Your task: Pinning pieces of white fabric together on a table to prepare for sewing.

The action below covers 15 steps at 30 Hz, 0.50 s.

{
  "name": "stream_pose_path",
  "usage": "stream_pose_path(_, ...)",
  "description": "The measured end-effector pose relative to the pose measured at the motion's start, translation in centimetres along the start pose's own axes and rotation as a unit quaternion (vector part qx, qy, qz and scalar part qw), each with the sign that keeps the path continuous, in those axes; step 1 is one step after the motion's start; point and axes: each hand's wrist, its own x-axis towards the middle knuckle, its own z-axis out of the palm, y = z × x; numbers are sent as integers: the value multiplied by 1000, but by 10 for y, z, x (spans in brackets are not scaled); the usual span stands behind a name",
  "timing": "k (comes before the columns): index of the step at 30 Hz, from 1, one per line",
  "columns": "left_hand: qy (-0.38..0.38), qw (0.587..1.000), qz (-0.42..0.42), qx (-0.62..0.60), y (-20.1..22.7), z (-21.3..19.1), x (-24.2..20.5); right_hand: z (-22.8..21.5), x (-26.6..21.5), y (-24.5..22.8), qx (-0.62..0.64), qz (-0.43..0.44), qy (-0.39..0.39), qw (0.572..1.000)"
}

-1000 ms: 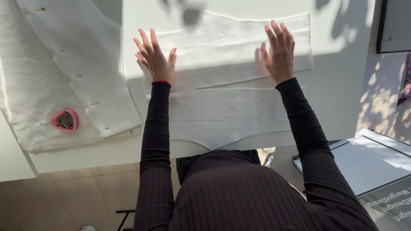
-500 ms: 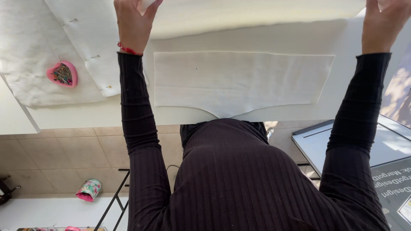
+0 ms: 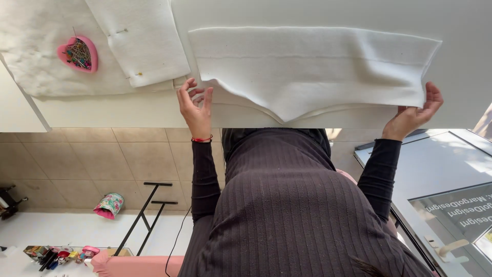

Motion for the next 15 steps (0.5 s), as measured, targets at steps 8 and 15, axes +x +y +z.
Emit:
stream_pose_path(8, 13, 991, 58, 119, -40, 37, 17, -11, 43, 51, 341, 310, -75, 884)
stream_pose_path(15, -16, 994, -94, 59, -50, 22, 14, 18, 100, 58, -21, 40, -142, 989)
